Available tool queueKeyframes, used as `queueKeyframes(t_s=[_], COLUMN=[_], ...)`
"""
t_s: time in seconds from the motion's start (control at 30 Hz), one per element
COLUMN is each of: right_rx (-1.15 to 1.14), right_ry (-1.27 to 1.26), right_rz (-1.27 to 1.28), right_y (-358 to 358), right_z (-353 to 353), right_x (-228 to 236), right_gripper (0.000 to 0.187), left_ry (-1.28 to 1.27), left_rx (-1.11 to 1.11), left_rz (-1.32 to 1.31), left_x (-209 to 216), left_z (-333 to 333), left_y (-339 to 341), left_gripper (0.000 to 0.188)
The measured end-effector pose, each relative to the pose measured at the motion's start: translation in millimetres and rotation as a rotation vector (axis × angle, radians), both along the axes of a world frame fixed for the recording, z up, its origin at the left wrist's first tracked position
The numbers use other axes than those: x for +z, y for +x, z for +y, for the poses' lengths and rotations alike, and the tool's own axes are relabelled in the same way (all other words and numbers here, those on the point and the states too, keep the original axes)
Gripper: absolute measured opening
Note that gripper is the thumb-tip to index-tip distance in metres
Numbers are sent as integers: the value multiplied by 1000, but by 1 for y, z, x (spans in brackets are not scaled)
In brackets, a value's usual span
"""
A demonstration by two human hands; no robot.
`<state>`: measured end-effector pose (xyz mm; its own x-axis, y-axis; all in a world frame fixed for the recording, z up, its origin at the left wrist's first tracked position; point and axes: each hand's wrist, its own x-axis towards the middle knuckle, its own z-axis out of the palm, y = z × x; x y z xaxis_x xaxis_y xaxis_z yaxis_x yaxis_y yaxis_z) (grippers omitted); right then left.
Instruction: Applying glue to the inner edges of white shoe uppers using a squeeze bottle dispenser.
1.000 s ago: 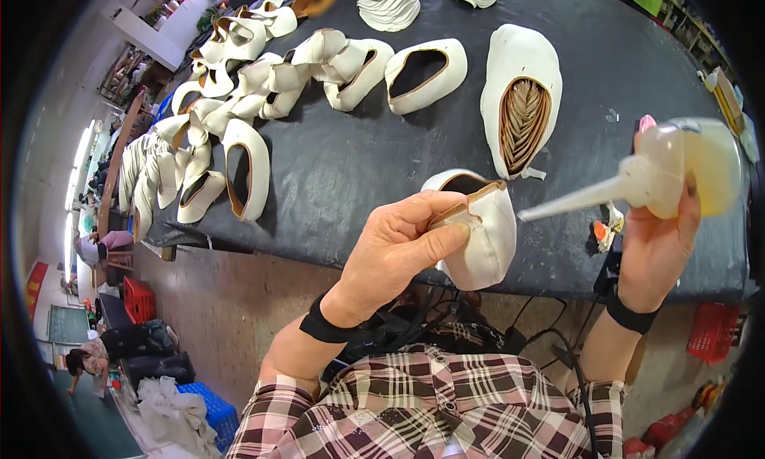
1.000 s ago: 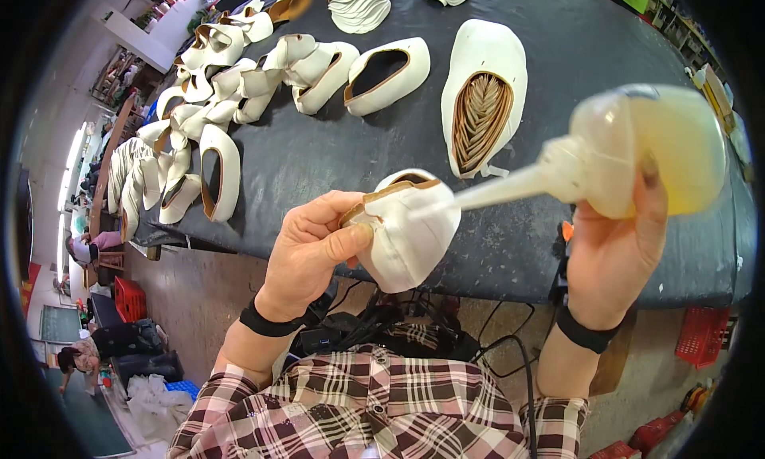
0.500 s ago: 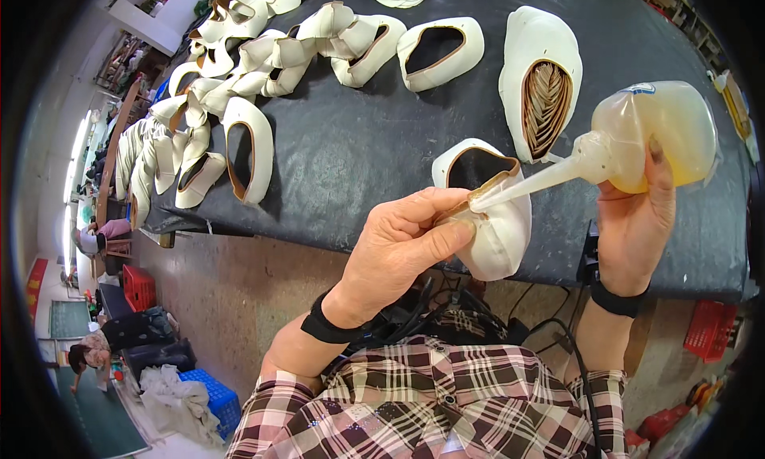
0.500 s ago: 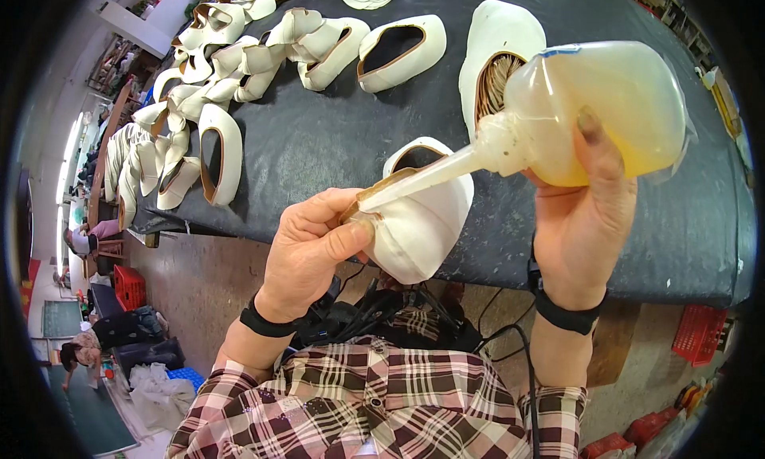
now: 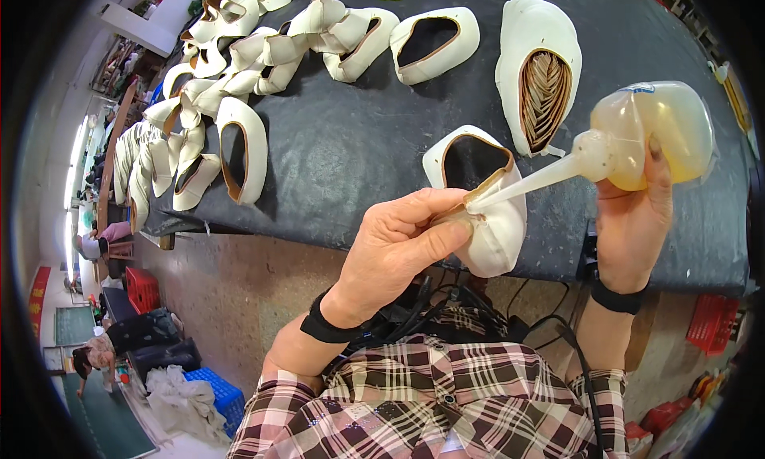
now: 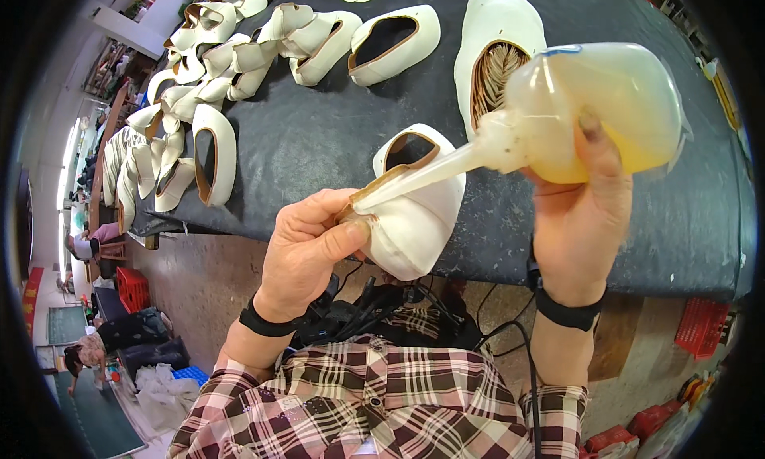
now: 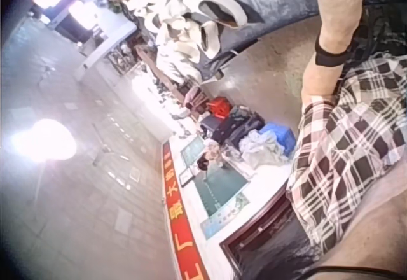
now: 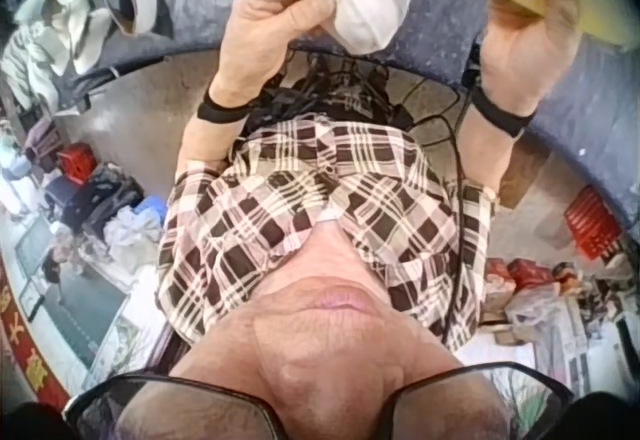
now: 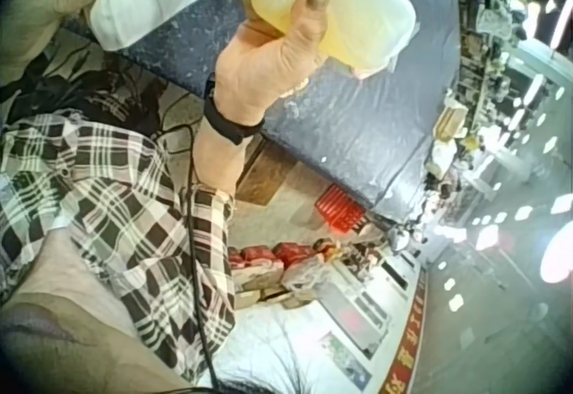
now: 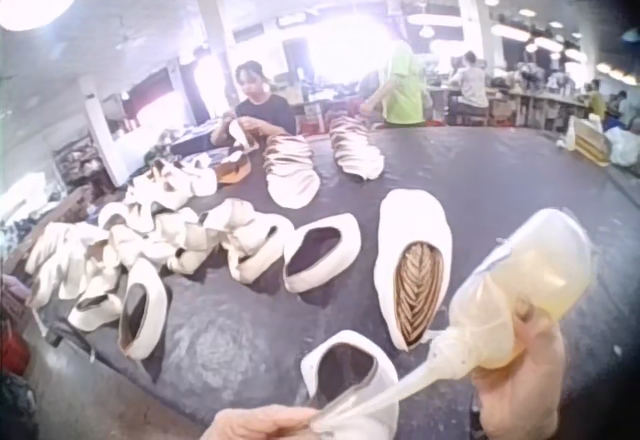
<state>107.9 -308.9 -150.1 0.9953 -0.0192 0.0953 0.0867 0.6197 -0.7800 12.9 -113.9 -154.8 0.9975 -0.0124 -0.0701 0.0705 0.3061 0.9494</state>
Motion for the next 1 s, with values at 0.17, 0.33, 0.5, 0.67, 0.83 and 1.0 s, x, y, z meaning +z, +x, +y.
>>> queueKeyframes(t_s=[0.17, 0.33, 0.5, 0.67, 0.83, 1.0], right_rx=[21, 4, -54, 7, 12, 53], right_ry=[13, -2, -30, 30, -7, 180], right_rz=[33, 22, 42, 61, 71, 195], right_y=[1, -2, -5, 2, 2, 1], right_z=[-9, -3, 5, -6, 8, 4], right_x=[-6, -1, 1, -6, -7, -13], right_gripper=[37, 35, 34, 34, 34, 39], left_ry=[-27, -20, -1, 10, -26, 339], left_rx=[-44, 34, 29, 36, -22, -370], left_rz=[12, 10, 15, 19, 47, 63], left_x=[-3, -5, -7, -9, -5, 5], left_z=[2, -7, -5, -3, -2, 12], left_y=[-1, 0, 2, 6, 9, 16], left_gripper=[27, 24, 23, 22, 25, 20])
